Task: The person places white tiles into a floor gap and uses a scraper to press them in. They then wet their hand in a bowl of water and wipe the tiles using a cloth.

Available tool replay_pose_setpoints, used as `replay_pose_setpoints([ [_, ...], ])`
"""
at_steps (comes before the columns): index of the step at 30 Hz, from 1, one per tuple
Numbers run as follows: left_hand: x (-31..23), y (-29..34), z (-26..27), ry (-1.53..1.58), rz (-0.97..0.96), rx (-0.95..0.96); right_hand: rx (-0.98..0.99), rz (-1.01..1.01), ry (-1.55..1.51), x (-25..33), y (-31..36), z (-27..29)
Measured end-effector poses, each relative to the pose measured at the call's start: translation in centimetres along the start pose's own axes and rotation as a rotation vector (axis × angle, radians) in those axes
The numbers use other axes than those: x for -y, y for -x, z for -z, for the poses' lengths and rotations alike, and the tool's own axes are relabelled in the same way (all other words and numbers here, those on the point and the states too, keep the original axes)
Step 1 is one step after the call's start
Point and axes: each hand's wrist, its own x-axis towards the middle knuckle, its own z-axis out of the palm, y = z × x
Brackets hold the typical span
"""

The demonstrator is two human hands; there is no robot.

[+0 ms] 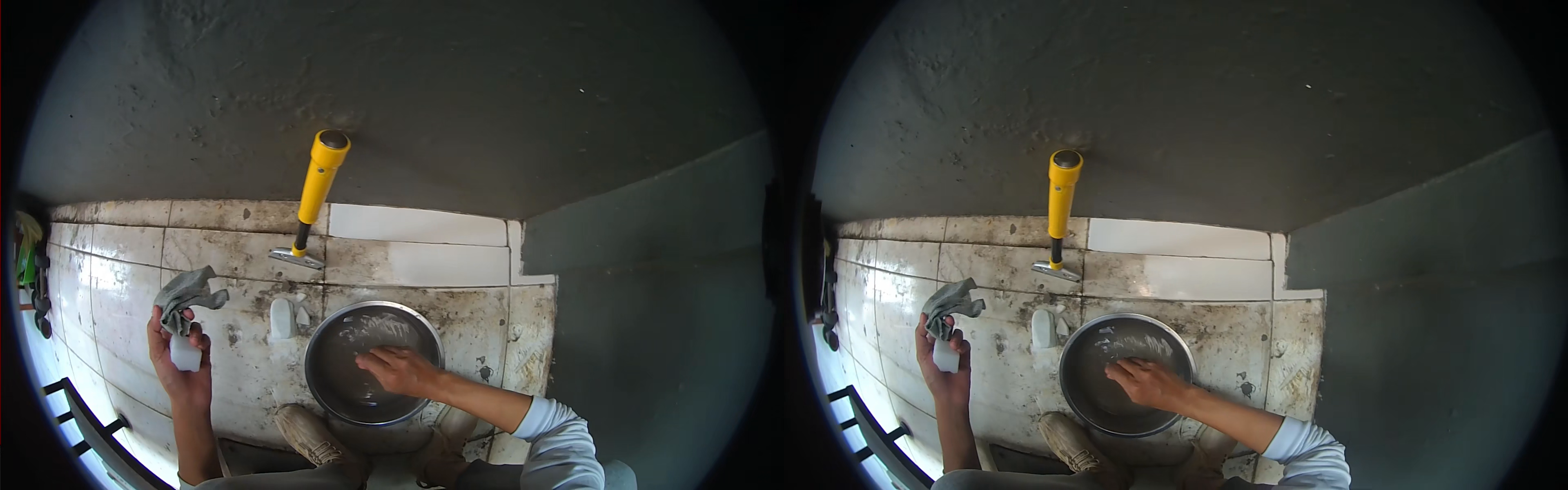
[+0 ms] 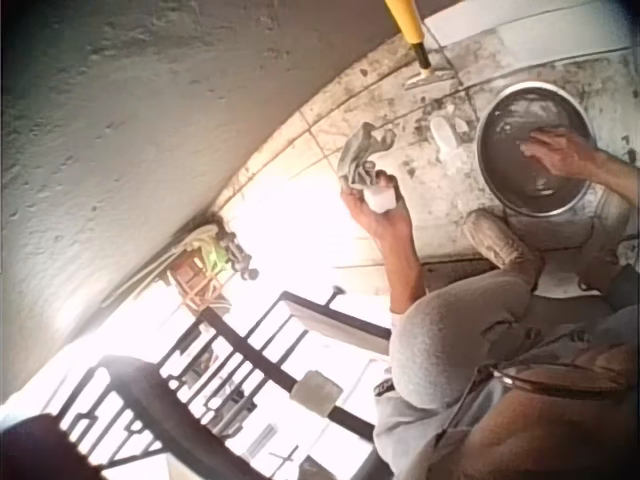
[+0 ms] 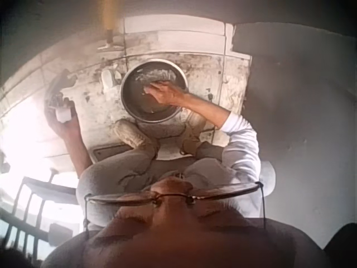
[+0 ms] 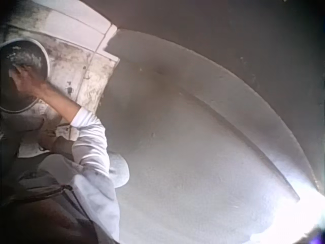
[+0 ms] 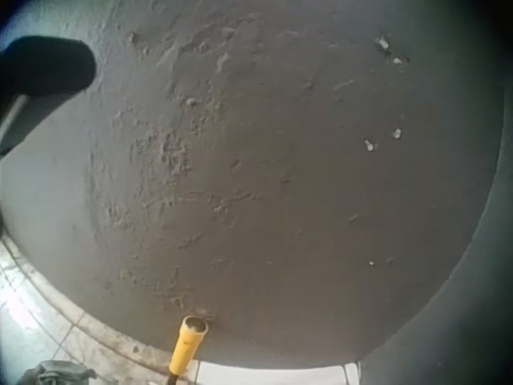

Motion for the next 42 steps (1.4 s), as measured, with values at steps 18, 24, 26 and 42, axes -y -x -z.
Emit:
replay_pose_setpoints([
  [18,-0.3,0.1,-0.5,-0.011,0.010,-0.035,-0.083,-0.434,-0.417,0.1,-2.6,4.5],
  [24,-0.5,0.2,0.0,-0.016,0.024,0.023,-0.090,-0.571,-0.535,0.9,-3.7,5.1],
  [26,-0.6,0.3,0.1,-0.010,0.021,0.024,-0.067,-0.552,-0.464,0.9,-3.9,4.6],
  [42,-0.2,-0.2,0.9,0.025,0.029,0.077,0.240,-0.192,0.049,-0.6,-1.1,0.2],
])
